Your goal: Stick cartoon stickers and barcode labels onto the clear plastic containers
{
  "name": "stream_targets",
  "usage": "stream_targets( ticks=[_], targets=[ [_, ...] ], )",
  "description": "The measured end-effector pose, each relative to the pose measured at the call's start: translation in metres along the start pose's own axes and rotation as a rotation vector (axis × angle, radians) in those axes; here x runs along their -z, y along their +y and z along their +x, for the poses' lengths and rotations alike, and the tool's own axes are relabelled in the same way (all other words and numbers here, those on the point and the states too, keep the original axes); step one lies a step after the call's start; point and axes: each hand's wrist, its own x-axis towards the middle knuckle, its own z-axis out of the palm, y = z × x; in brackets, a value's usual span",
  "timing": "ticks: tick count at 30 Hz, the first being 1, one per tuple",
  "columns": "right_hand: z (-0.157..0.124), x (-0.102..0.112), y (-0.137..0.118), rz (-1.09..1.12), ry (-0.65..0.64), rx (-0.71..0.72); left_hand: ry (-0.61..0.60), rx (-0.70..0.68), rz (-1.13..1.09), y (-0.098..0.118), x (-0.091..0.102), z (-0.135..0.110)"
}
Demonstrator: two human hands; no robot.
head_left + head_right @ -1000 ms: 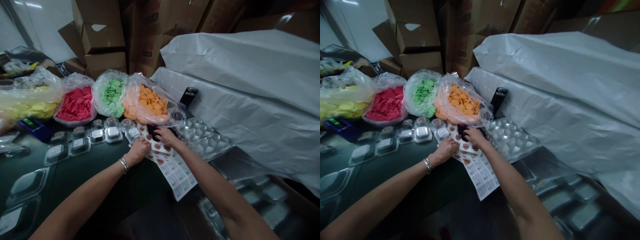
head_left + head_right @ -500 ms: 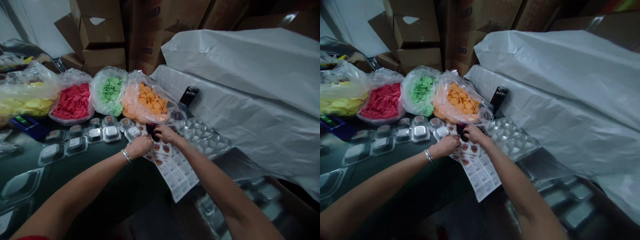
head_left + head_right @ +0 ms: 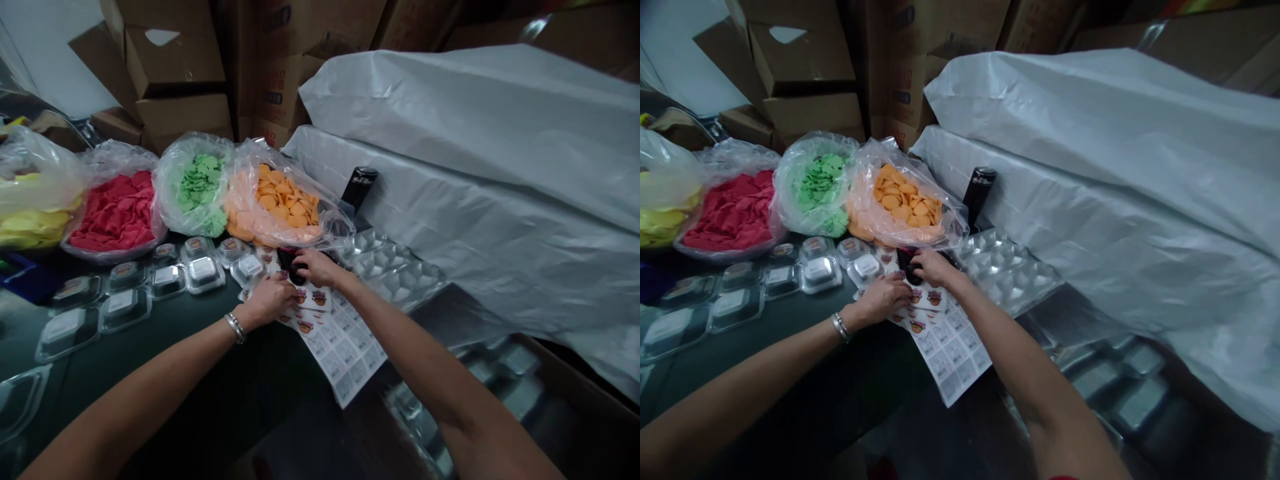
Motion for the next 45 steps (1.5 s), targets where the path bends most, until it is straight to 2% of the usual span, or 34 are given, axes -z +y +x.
stream_targets(
  ticks=[5, 12, 24, 31, 36, 41, 45],
  targets=[
    [0.001, 0.0, 0.003, 0.007, -0.001, 0.032, -0.059, -0.011, 0.058, 0.004, 0.01, 0.012],
    [-0.002, 0.0, 0.002, 0.003, 0.015, 0.033, -0.12, -0.107, 0.194, 0.018, -0.003, 0.031],
    [-0.007, 0.003, 0.0, 0.014, 0.037, 0.027, -0.221, -0.218, 0.259, 0.02, 0.004, 0.028],
    [-0.009, 0.002, -0.001, 0.015, 0.046, 0.008, -0.257, -0.227, 0.283, 0.036, 0.012, 0.022],
    [-0.01, 0.004, -0.004, 0.0, 0.03, 0.01, -0.244, -0.205, 0.293, 0.041, 0.012, 0.023],
    [-0.012, 0.007, -0.006, -0.027, 0.014, 0.0, -0.167, -0.113, 0.28, 0.037, 0.016, 0.027],
    [-0.015, 0.004, -0.008, -0.065, 0.007, -0.041, -0.119, -0.107, 0.244, 0.047, 0.017, 0.006]
  ],
)
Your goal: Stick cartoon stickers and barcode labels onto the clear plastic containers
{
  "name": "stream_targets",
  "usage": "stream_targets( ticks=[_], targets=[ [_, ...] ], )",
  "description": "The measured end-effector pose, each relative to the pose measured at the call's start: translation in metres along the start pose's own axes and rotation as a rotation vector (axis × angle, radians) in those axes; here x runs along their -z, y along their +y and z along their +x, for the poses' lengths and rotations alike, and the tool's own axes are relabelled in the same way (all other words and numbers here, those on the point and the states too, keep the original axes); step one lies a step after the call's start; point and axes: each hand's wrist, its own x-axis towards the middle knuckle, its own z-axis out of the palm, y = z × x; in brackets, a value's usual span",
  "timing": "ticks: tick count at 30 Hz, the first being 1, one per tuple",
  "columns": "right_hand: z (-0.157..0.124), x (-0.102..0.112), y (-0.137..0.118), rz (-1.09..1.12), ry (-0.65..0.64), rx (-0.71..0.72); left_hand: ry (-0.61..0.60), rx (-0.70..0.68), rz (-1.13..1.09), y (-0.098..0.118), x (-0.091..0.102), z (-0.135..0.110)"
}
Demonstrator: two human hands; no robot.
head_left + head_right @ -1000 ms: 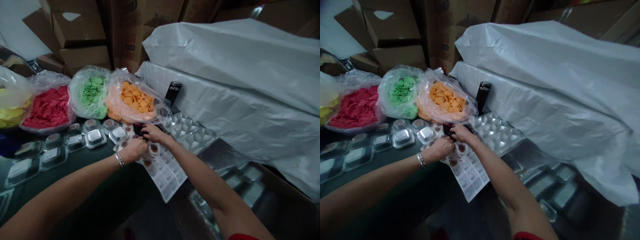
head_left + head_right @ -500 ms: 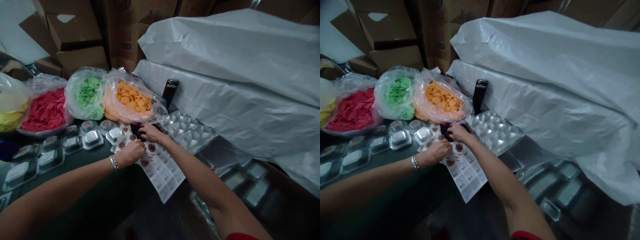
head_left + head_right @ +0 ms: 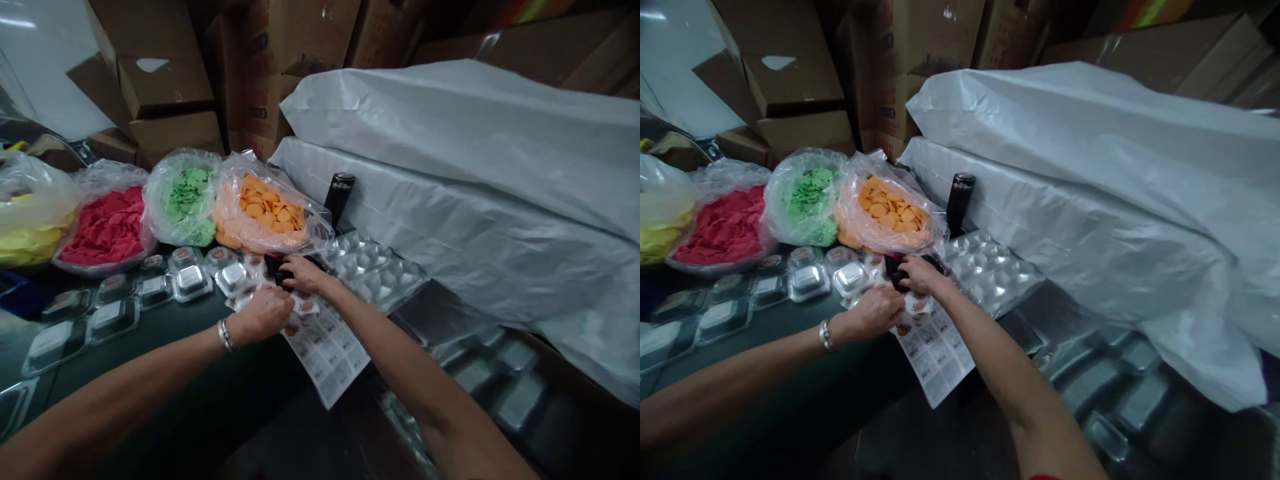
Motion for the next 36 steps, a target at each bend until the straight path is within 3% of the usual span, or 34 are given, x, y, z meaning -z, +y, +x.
stream_targets(
  ticks=[7, 12, 14, 16, 19, 22, 25, 28, 30, 33, 34, 36],
  targets=[
    [0.002, -0.011, -0.018, -0.159, 0.024, -0.185, -0.027, -0.138, -0.094, 0.067, -0.004, -0.095],
    [-0.001, 0.003, -0.076, -0.276, 0.123, -0.345, -0.078, -0.087, -0.126, 0.074, -0.007, -0.143],
    [-0.004, 0.006, -0.113, -0.278, 0.171, -0.27, -0.064, -0.064, -0.129, 0.07, -0.01, -0.15],
    [-0.003, 0.001, -0.145, -0.239, 0.173, -0.056, -0.031, -0.081, -0.13, 0.07, -0.012, -0.157],
    [0.013, -0.018, -0.169, -0.184, 0.127, 0.174, -0.009, -0.101, -0.157, 0.078, -0.01, -0.181],
    [0.04, -0.033, -0.166, -0.151, 0.117, 0.15, -0.088, 0.0, -0.195, 0.085, -0.008, -0.223],
    [0.051, -0.032, -0.169, -0.092, 0.135, 0.114, -0.16, 0.223, -0.199, 0.082, -0.004, -0.264],
    [0.016, -0.017, -0.189, 0.112, 0.277, 0.089, -0.128, 0.4, -0.25, 0.073, 0.001, -0.293],
    [-0.033, -0.009, -0.207, 0.416, 0.313, 0.048, 0.018, 0.465, -0.35, 0.064, 0.005, -0.306],
    [-0.111, -0.02, -0.239, 0.85, 0.009, -0.211, 0.284, 0.54, -0.388, 0.051, 0.0, -0.321],
    [-0.131, -0.031, -0.251, 0.964, -0.075, -0.322, 0.313, 0.558, -0.348, 0.047, -0.004, -0.324],
    [-0.158, -0.058, -0.276, 1.209, -0.136, -0.558, 0.254, 0.554, -0.276, 0.04, -0.014, -0.328]
  ],
)
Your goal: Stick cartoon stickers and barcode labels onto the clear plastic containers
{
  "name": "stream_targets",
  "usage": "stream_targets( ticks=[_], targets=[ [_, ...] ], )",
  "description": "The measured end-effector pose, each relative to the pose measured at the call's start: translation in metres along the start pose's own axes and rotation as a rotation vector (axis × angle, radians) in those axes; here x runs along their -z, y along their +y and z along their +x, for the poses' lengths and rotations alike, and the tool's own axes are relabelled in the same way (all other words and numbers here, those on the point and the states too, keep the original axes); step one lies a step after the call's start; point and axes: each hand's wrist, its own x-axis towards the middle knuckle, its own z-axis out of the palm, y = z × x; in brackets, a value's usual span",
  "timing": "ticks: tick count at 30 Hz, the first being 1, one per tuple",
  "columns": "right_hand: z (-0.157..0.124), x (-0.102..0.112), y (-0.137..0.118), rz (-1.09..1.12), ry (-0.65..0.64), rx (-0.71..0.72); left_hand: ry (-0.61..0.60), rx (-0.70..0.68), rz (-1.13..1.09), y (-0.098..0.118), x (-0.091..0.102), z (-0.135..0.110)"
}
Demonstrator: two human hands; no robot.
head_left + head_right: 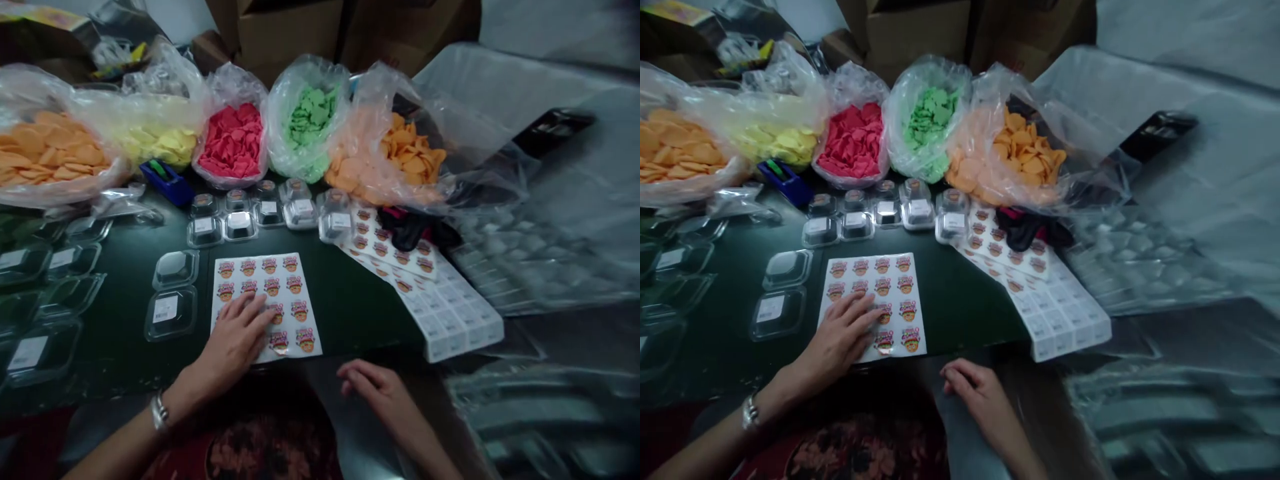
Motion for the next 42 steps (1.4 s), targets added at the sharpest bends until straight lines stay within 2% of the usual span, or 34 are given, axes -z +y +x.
stream_targets(
  ticks=[2, 4, 7, 10, 12, 16, 19, 23, 27, 30, 33, 37, 39, 42],
  targets=[
    [-0.006, -0.031, 0.019, 0.354, 0.108, -0.163, -0.108, -0.05, 0.037, -0.007, -0.007, -0.001],
    [-0.005, -0.059, 0.024, 0.689, 0.213, -0.241, -0.182, -0.103, 0.042, -0.01, -0.01, -0.001],
    [-0.001, -0.081, 0.016, 0.895, 0.284, -0.236, -0.181, -0.144, 0.049, -0.009, -0.006, 0.0],
    [0.001, -0.085, 0.01, 0.864, 0.309, -0.194, -0.079, -0.147, 0.05, 0.003, -0.002, 0.001],
    [0.0, -0.084, 0.01, 0.824, 0.291, -0.169, -0.058, -0.157, 0.001, 0.015, -0.003, 0.002],
    [-0.006, -0.084, 0.012, 0.724, 0.196, -0.105, -0.154, -0.183, -0.155, 0.036, -0.014, 0.003],
    [-0.009, -0.084, 0.005, 0.522, 0.164, -0.017, -0.154, -0.128, -0.182, 0.039, -0.019, 0.005],
    [-0.008, -0.08, -0.007, 0.265, 0.2, 0.131, -0.277, -0.048, -0.205, 0.037, -0.012, 0.01],
    [-0.002, -0.079, -0.011, 0.111, 0.242, 0.255, -0.41, -0.002, -0.199, 0.042, -0.001, 0.016],
    [0.0, -0.08, -0.008, 0.085, 0.247, 0.299, -0.451, -0.007, -0.154, 0.047, 0.0, 0.021],
    [-0.002, -0.078, -0.003, 0.115, 0.246, 0.288, -0.415, 0.031, -0.101, 0.047, -0.005, 0.026],
    [-0.005, -0.076, 0.002, 0.21, 0.242, 0.179, -0.402, 0.103, -0.272, 0.041, -0.005, 0.031],
    [-0.005, -0.076, 0.002, 0.235, 0.227, 0.155, -0.43, 0.063, -0.369, 0.037, -0.001, 0.031],
    [-0.003, -0.075, -0.001, 0.221, 0.216, 0.195, -0.434, 0.011, -0.39, 0.033, 0.001, 0.026]
  ],
)
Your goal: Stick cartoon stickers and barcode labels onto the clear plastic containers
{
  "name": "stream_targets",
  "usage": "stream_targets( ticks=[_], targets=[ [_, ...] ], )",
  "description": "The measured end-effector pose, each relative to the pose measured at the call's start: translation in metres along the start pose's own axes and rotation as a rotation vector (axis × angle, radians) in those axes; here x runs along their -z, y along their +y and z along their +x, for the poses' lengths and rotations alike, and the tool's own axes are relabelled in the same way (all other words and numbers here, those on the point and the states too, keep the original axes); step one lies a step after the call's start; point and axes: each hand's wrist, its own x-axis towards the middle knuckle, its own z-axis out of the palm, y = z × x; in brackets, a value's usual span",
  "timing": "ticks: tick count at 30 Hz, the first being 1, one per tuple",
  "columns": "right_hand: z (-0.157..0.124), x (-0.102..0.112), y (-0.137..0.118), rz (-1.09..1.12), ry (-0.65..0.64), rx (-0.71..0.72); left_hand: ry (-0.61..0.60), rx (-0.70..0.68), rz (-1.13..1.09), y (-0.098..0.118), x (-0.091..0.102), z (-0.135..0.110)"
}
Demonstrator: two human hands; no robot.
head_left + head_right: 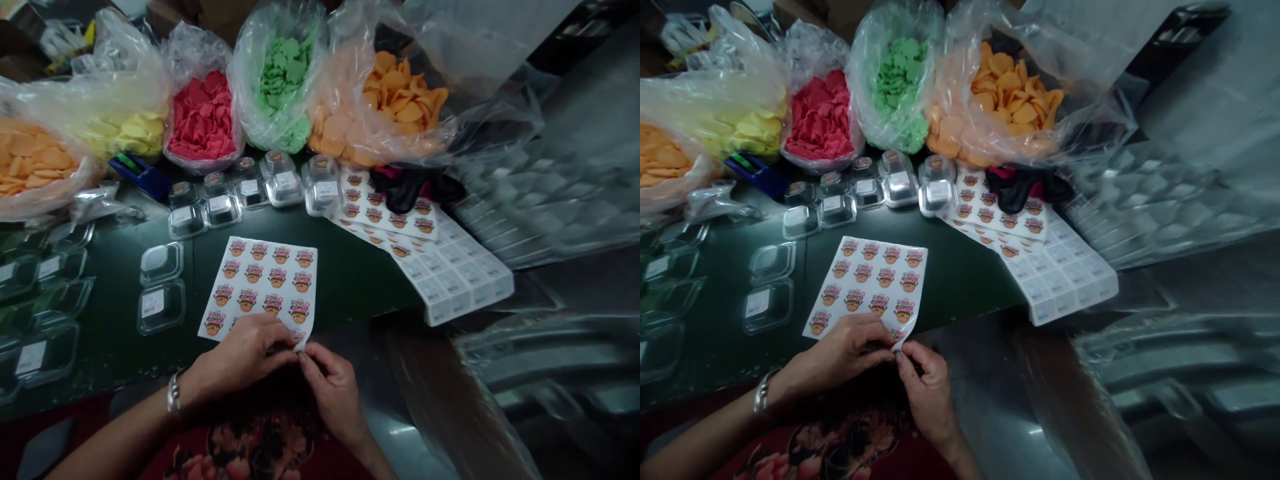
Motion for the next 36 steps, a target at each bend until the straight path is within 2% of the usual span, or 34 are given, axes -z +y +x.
stream_targets(
  ticks=[5, 10, 14, 16, 19, 22, 26, 32, 34, 36],
  targets=[
    [0.005, -0.004, -0.005, -0.046, -0.002, 0.07, 0.024, -0.038, 0.075, -0.001, -0.005, -0.001],
    [0.004, -0.005, -0.003, -0.115, 0.01, 0.123, 0.034, 0.037, 0.186, 0.006, -0.009, 0.005],
    [0.001, -0.001, 0.002, -0.065, 0.008, 0.097, 0.146, 0.147, 0.028, 0.009, -0.006, 0.012],
    [0.0, 0.001, 0.004, -0.034, 0.008, 0.067, 0.165, 0.19, -0.089, 0.009, -0.001, 0.013],
    [0.0, 0.003, 0.004, -0.01, -0.001, 0.064, 0.054, 0.105, -0.14, 0.008, 0.007, 0.012],
    [0.001, 0.002, 0.003, -0.035, -0.009, 0.117, -0.021, 0.02, -0.048, 0.007, 0.008, 0.007],
    [0.002, 0.001, 0.001, -0.096, -0.007, 0.147, 0.023, -0.067, 0.141, 0.001, -0.003, 0.003],
    [0.003, -0.001, -0.003, -0.125, 0.007, 0.081, 0.224, -0.179, 0.303, 0.004, -0.019, 0.008],
    [0.003, -0.001, -0.001, -0.094, 0.012, 0.052, 0.257, -0.165, 0.285, 0.006, -0.02, 0.01],
    [0.001, 0.0, 0.004, -0.072, 0.004, 0.034, 0.234, -0.113, 0.245, 0.008, -0.019, 0.011]
  ],
)
